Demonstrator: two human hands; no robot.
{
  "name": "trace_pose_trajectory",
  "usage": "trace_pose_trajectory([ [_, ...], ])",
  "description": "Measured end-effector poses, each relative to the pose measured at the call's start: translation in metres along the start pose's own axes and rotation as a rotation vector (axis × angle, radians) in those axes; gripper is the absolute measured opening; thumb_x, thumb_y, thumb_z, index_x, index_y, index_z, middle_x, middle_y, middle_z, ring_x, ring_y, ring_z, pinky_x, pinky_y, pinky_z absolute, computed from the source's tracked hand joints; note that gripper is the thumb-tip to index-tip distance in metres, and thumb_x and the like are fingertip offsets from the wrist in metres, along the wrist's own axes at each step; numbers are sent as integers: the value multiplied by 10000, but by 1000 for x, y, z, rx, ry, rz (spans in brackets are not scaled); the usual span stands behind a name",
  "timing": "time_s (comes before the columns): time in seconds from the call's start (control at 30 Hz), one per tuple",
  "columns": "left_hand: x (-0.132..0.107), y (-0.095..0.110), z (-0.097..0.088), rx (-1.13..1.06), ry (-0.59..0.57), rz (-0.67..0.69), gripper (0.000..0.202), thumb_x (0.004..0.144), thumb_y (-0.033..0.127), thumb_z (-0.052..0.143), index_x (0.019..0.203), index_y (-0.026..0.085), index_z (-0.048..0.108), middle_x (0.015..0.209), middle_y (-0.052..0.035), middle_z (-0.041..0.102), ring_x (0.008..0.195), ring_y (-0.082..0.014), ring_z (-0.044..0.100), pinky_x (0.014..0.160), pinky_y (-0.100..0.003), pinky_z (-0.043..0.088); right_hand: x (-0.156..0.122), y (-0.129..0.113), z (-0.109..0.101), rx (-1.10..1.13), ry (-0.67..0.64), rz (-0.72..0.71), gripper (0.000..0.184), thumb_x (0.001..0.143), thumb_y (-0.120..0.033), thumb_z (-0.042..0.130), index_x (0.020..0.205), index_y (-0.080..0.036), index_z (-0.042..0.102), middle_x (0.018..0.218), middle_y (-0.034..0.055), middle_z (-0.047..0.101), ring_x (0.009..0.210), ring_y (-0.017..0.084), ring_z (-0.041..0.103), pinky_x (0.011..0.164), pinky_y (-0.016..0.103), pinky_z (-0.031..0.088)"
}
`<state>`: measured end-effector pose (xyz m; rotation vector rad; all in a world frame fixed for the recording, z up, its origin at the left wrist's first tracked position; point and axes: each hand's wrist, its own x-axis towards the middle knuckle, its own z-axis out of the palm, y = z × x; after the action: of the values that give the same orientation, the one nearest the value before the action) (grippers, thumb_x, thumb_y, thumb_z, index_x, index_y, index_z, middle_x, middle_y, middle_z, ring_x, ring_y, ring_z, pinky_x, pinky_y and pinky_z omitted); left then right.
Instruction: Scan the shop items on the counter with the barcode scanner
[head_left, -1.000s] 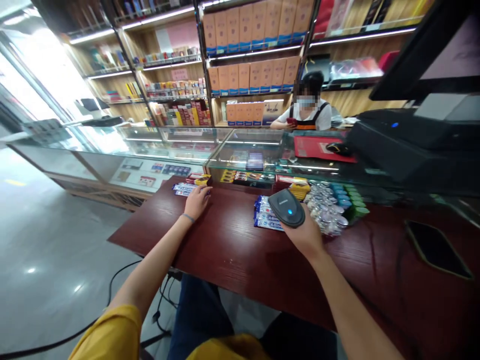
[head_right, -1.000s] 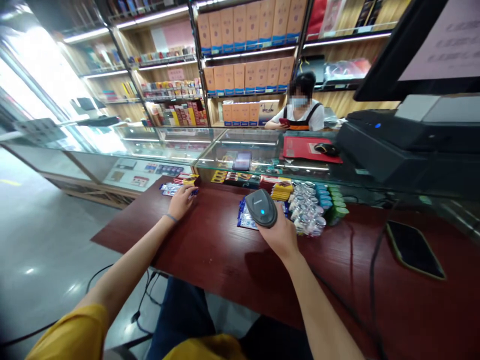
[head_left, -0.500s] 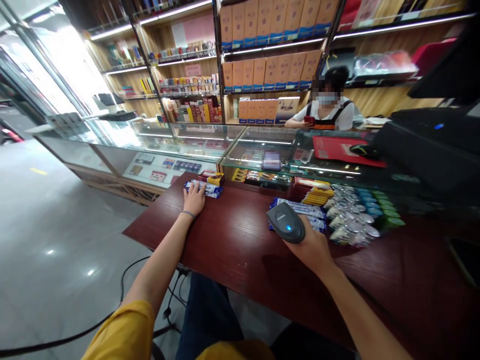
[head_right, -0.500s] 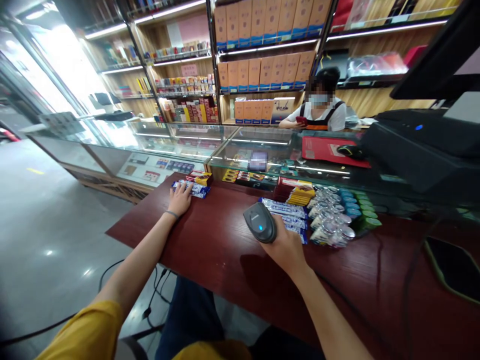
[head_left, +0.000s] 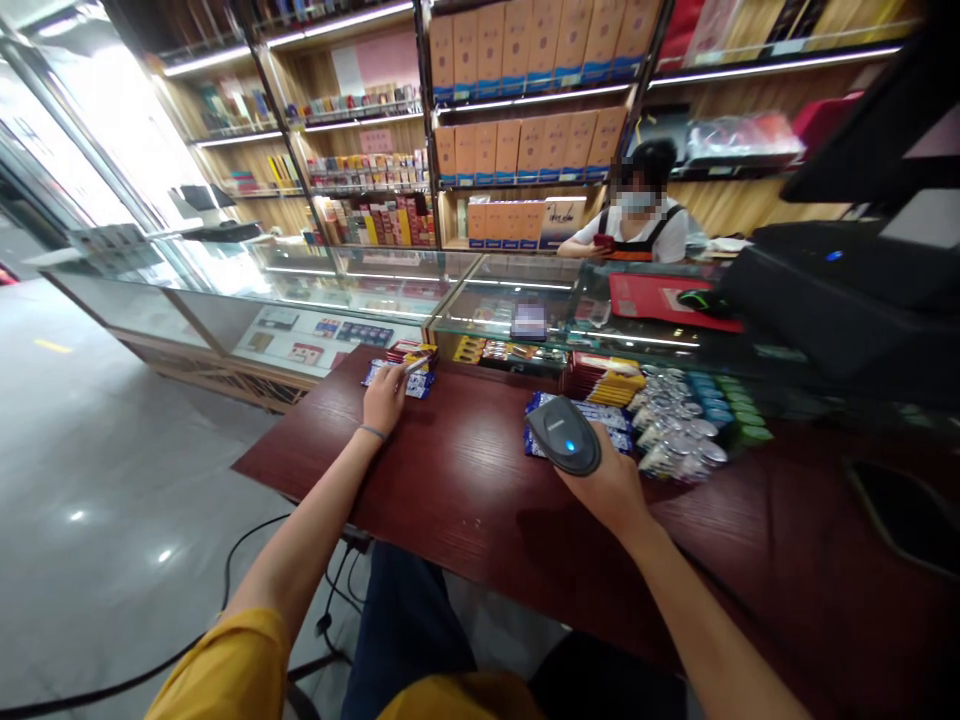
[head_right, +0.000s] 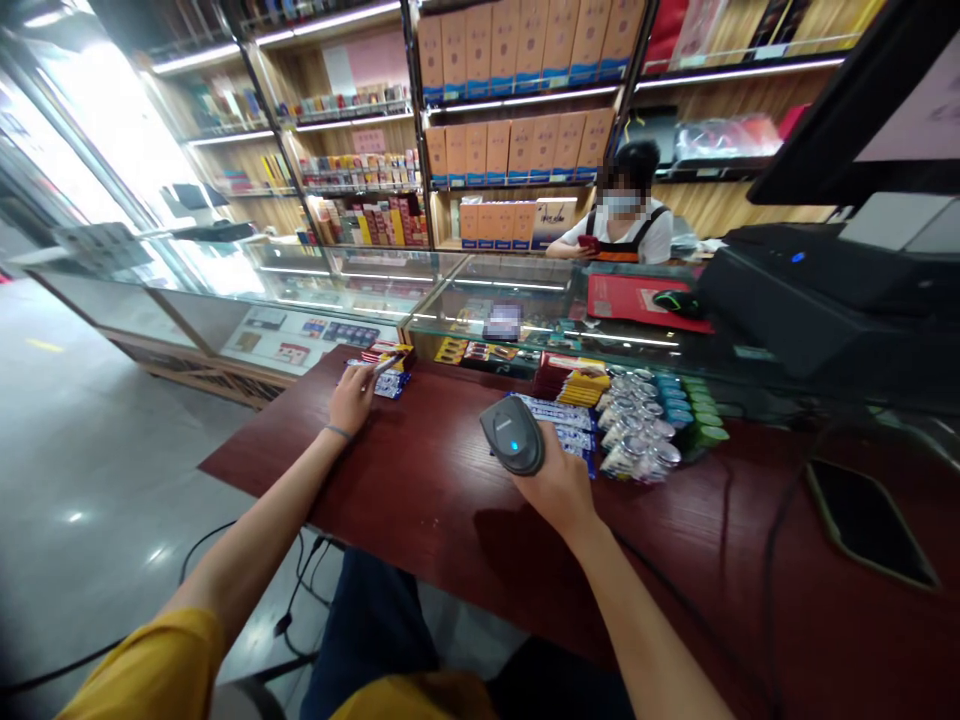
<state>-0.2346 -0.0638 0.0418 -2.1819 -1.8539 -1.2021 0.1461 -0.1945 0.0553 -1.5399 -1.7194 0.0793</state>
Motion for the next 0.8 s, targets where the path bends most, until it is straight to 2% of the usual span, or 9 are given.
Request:
trace_pose_trajectory([
  [0.07,3,25,5,-227,48,-61,302,985,360,513,1214,215,646,1130,-109,661,1062,-238,641,977,-381,509,1,-1,-1,18,3,16,375,766,-422,696,1103,-291,595,772,28,746,704,286,737,562,325,495],
  [0.1,5,40,10,-363,17,-111,307,979,390,526,1198,208,642,1099,-95,670,977,-216,674,910,-358,540,1,-1,-1,24,5,18,398,759,-419,703,1119,-284,596,783,34,750,712,286,739,564,324,497],
  [0.2,10,82,27,-792,-169,-378,349,940,425,591,1198,190,597,975,-54,682,764,-174,711,666,-291,572,1,-4,-4,37,1,5,456,758,-417,707,1172,-265,590,847,51,764,744,285,745,580,324,508],
  [0.3,10,116,42,-1140,-361,-621,268,909,332,648,1116,169,599,1042,-77,696,748,-152,709,589,-248,565,1,-6,-9,29,-33,-23,499,773,-410,703,1229,-254,572,930,62,775,786,283,753,611,323,520],
  [0.37,5,130,49,-1311,-437,-705,228,904,292,661,1082,162,605,1096,-99,702,756,-141,702,589,-243,573,2,-7,-12,2,-69,-36,511,776,-406,705,1243,-251,565,938,60,778,784,283,755,608,316,514],
  [0.53,-14,141,54,-1494,-543,-721,238,915,309,671,1089,152,627,1111,-125,710,754,-133,683,585,-228,565,3,-10,-15,-72,-176,-81,546,784,-382,702,1287,-237,545,908,48,777,720,268,747,572,293,476],
  [0.7,-19,140,50,-1510,-559,-713,247,904,278,678,1104,139,635,1083,-133,713,740,-140,676,586,-234,564,3,-10,-14,-164,-257,-126,528,790,-375,688,1281,-217,575,822,48,770,700,269,736,587,293,471],
  [0.8,-19,138,50,-1490,-567,-703,276,874,261,711,1108,133,642,1089,-137,710,743,-144,679,583,-234,565,2,-8,-14,-200,-251,-155,519,789,-378,687,1267,-204,589,826,55,770,710,274,734,602,297,473],
])
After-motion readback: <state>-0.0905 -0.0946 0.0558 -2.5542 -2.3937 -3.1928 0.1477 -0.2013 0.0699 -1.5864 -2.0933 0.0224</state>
